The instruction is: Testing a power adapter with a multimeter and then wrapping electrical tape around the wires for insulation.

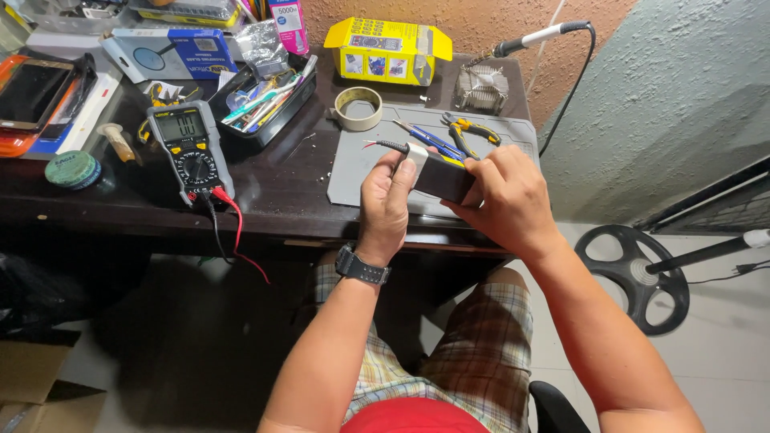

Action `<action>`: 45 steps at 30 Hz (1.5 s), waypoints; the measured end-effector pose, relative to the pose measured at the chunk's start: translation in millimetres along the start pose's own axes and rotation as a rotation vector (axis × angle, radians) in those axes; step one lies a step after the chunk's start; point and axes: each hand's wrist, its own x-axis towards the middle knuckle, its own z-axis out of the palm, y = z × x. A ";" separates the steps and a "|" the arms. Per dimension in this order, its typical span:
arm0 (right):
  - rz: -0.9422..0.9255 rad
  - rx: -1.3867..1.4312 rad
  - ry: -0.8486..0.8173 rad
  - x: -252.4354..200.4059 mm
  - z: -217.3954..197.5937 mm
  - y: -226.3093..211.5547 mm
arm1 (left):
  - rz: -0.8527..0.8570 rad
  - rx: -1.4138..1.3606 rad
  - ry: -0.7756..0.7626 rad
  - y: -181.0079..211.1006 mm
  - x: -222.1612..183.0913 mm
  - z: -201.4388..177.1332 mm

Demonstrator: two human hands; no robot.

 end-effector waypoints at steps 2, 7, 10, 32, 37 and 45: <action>-0.010 -0.009 -0.009 0.6 -1.2 -1.6 | 0.009 0.062 0.027 -10.4 3.9 -10.6; 0.001 0.012 -0.018 -2.0 -1.5 3.6 | -0.037 0.085 -0.015 -11.6 6.2 -10.4; 0.017 0.048 -0.011 -4.2 -3.2 11.8 | -0.055 0.103 -0.132 -20.8 4.3 -19.2; 0.056 0.342 -0.102 26.8 -37.1 -0.7 | -0.100 -0.243 -0.437 -20.6 4.5 -35.7; 0.059 0.351 -0.268 32.6 -47.7 5.2 | -0.093 -0.126 -0.408 -24.9 4.2 -34.8; 0.049 0.333 -0.259 36.8 -55.1 43.8 | -0.186 0.090 -0.191 -15.9 10.1 -22.5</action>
